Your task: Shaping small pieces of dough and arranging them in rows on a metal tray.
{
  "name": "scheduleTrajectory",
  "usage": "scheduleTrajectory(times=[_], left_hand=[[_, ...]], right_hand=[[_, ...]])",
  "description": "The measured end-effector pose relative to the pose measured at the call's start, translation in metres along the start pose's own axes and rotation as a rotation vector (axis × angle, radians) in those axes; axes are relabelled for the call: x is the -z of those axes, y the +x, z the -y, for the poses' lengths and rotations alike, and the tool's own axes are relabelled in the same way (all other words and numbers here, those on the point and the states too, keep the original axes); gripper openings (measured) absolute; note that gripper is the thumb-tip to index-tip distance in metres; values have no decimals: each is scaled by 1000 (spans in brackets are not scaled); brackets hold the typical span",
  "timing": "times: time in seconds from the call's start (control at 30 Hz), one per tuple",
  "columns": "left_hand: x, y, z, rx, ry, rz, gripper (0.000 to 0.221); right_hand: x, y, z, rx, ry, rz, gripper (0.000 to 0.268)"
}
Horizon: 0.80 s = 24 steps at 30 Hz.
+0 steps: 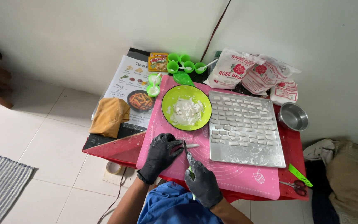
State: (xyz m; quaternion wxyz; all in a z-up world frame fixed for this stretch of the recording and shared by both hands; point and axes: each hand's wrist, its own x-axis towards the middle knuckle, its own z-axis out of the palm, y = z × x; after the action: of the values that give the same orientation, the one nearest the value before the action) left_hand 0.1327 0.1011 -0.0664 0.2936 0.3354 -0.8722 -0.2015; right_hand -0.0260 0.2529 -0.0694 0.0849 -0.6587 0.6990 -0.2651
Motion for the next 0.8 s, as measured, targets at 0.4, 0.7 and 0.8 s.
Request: scheduleTrajectory(times=[0.4,0.7,0.8], left_hand=[[-3,-2,3,-13,15,-8,28],[-5,-2,4,13,25,15,29],[-5,-2,4,-5,24,21,31]], right_hand=[[-1,2,-1,7,-58,58,42],[-7,3,-3,2,-99,124,26],[-2,5,2,-8,-55,129,32]])
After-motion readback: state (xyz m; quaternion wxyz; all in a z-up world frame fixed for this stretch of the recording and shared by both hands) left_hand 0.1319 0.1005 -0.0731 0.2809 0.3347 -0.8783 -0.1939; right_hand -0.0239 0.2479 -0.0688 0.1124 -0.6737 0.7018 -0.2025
